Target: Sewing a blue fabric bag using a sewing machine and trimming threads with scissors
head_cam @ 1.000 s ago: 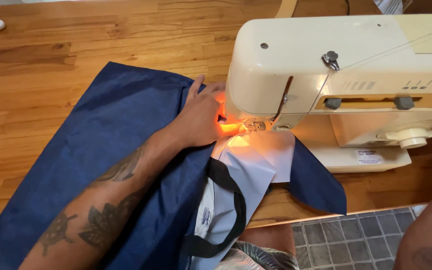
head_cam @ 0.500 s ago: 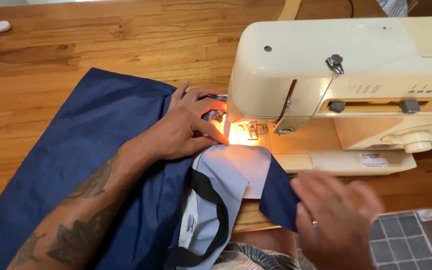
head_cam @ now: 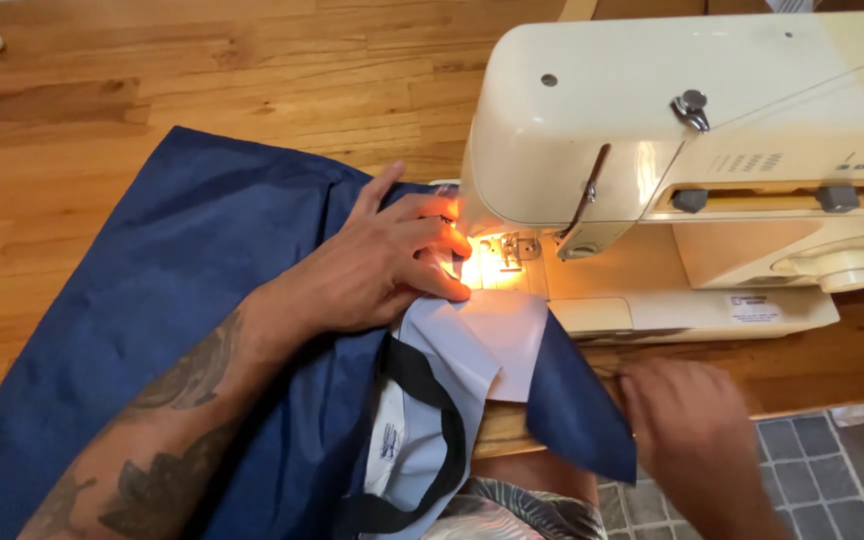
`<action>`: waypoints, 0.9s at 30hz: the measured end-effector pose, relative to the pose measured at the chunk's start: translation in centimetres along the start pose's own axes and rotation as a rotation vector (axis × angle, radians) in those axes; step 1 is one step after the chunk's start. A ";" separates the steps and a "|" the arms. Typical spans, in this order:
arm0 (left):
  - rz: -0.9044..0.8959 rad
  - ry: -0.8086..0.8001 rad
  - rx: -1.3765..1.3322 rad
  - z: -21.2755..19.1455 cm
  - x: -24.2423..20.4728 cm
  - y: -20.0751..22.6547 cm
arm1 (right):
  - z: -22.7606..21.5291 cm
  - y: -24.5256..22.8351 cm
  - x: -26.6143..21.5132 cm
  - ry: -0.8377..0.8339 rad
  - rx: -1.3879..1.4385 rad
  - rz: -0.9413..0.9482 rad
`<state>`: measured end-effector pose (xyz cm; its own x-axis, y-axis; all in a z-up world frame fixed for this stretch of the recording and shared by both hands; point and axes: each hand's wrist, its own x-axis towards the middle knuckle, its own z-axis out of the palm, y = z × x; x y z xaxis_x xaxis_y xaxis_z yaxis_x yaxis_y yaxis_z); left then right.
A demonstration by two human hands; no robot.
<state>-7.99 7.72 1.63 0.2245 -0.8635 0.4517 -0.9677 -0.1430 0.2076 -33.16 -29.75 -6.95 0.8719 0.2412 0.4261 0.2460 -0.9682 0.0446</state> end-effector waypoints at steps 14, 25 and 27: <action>-0.017 0.028 -0.095 0.1 -0.6 0.0 | -2.9 -7.1 14.3 0.058 0.143 -0.177; -0.015 0.048 -0.120 0.2 -1.1 -0.3 | 0.5 -8.9 15.6 0.091 -0.032 -0.266; -0.019 0.056 -0.119 0.0 -1.1 -0.1 | -0.6 -9.2 15.6 0.120 0.028 -0.241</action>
